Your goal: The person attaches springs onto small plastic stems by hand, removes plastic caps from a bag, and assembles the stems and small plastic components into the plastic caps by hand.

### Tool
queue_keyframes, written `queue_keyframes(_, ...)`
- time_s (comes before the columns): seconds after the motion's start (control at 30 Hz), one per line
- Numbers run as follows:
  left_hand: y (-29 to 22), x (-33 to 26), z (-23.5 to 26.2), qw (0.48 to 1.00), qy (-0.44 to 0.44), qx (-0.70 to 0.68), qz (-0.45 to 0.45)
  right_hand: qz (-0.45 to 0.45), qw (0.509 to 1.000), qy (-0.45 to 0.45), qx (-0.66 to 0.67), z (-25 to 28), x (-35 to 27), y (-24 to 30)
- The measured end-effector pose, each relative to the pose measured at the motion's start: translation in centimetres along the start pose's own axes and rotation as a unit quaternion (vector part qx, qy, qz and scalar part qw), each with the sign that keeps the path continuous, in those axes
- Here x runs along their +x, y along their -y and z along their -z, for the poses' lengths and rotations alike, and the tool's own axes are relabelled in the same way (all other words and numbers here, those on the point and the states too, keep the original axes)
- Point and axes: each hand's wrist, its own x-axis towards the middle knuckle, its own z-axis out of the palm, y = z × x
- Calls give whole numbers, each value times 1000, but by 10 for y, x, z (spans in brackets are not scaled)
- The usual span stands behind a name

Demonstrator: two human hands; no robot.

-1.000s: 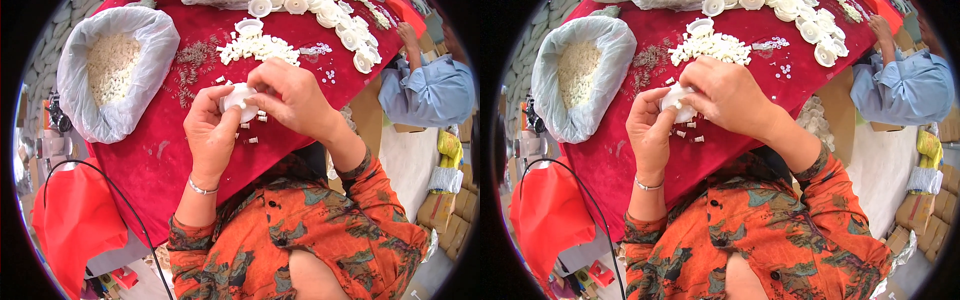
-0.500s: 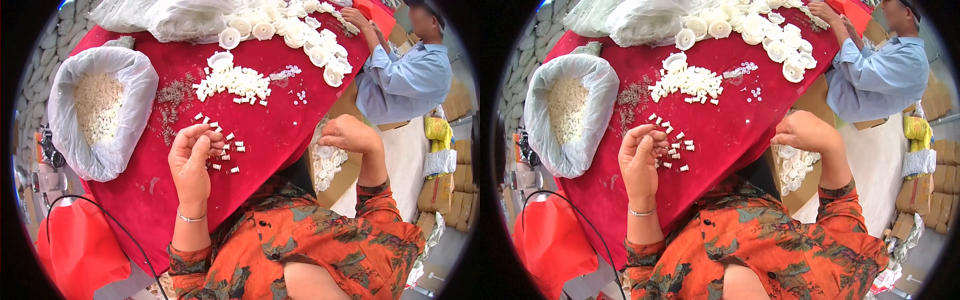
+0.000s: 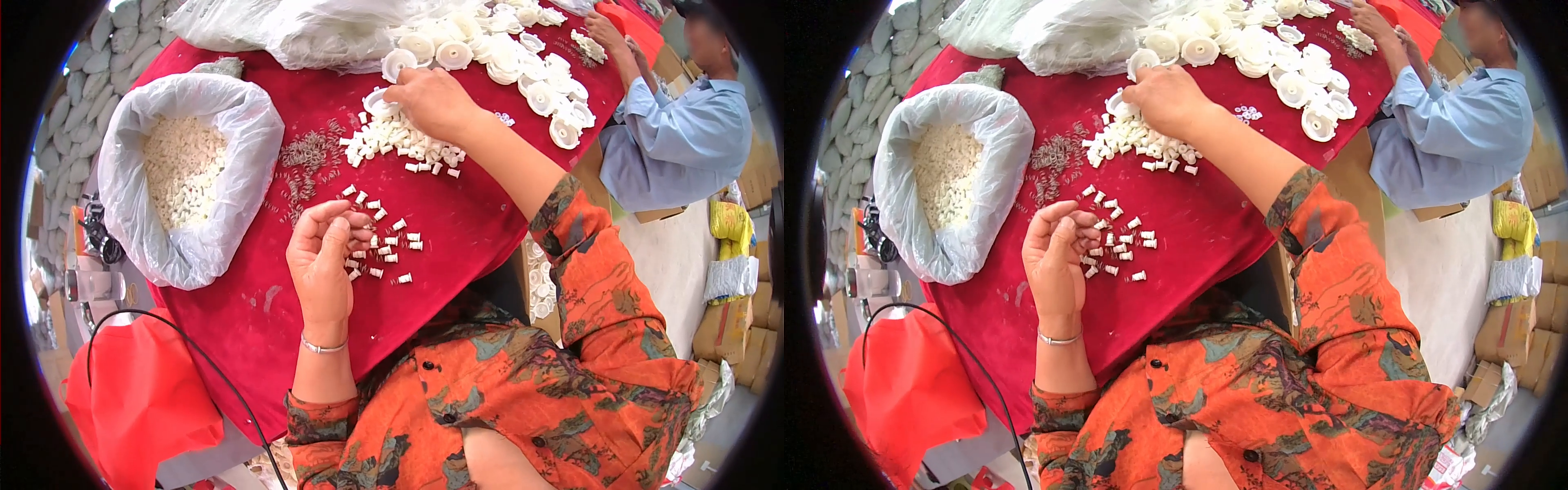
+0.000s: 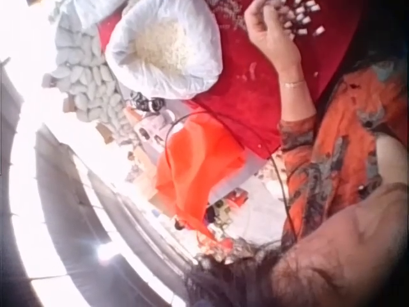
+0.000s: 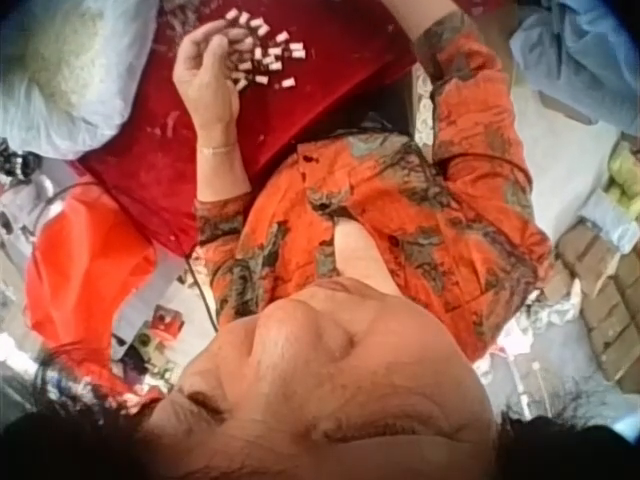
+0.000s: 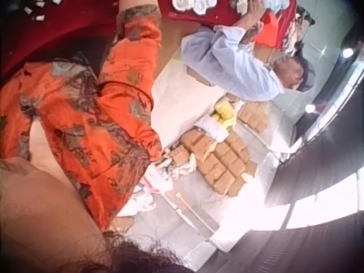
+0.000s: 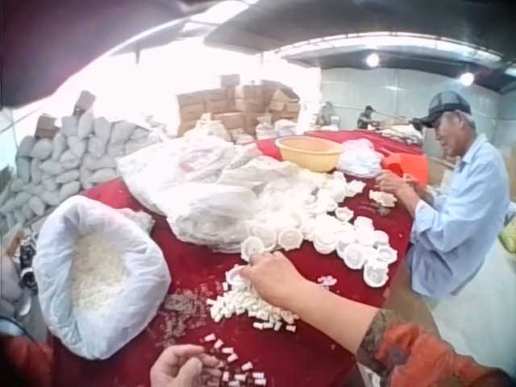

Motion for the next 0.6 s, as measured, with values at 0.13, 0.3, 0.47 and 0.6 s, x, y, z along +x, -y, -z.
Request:
queue_keyframes(0.13,0,2,11,998,-55,-1,-12,2,997,-50,57,18,-3,17)
queue_keyframes(0.3,-8,8,9,995,-23,-52,81,179,961,-88,191,53,-39,82)
queue_keyframes(0.47,-2,9,18,998,1,2,68,5,952,-51,301,50,-71,95)
queue_keyframes(0.6,-4,9,12,998,-36,3,58,-20,936,77,343,38,-95,83)
